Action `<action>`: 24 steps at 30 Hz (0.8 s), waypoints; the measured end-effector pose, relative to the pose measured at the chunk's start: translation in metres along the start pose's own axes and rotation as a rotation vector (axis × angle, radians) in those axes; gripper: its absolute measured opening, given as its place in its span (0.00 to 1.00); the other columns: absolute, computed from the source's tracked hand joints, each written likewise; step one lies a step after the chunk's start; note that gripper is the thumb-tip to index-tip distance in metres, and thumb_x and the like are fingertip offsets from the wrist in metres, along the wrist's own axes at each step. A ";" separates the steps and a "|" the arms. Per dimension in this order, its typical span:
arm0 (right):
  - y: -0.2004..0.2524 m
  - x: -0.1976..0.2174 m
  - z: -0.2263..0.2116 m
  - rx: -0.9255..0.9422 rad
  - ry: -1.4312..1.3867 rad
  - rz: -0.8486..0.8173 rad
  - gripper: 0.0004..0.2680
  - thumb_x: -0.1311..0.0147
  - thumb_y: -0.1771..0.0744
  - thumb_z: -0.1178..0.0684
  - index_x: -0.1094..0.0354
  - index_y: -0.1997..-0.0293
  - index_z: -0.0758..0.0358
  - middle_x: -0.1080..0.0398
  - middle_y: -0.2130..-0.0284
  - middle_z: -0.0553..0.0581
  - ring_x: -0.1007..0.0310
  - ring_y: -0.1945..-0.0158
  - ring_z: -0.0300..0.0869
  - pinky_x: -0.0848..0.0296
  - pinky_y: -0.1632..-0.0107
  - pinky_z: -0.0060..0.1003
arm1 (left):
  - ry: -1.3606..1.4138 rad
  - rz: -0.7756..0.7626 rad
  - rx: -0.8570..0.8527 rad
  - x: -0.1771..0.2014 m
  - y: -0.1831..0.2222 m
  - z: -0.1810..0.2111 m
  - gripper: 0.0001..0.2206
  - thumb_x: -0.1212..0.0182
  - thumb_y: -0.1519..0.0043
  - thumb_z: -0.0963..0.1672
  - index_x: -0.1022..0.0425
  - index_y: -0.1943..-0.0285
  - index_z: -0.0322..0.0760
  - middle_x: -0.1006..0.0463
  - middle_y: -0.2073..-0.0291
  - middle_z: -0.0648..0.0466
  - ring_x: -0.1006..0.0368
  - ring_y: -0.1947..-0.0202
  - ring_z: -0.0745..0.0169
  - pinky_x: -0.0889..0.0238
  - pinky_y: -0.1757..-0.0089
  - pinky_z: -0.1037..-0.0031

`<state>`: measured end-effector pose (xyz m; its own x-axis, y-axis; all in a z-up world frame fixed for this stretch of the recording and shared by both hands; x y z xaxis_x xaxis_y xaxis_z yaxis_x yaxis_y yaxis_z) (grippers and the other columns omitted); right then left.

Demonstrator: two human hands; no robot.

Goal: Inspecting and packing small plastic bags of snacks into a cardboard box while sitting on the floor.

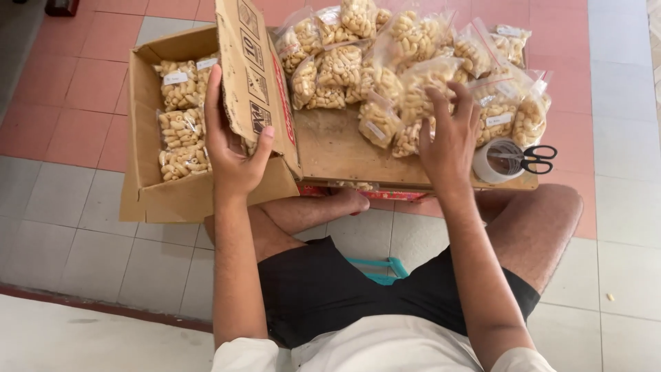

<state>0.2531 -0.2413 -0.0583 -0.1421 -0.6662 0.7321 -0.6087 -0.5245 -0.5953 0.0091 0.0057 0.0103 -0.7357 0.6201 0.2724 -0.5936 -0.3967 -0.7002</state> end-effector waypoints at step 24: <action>-0.079 -0.247 -0.113 0.511 0.441 -0.470 0.36 0.27 0.41 0.50 0.46 0.25 0.45 0.42 0.27 0.72 0.38 0.31 0.69 0.37 0.31 0.63 | 0.071 0.035 0.094 0.000 -0.002 0.008 0.35 0.34 0.27 0.42 0.51 0.13 0.42 0.46 0.15 0.51 0.48 0.13 0.50 0.49 0.16 0.56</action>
<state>0.2476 0.0245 -0.1543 -0.3196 -0.1032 0.9419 -0.2662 -0.9442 -0.1938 0.0076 0.0013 0.0172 -0.7334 0.6501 0.1990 -0.5985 -0.4785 -0.6425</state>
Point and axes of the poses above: each hand's wrist, its own y-axis away from the middle knuckle, its own x-axis out of the back of the hand, z = x × y, the point moved 2 cm from there along -y, towards the middle knuckle
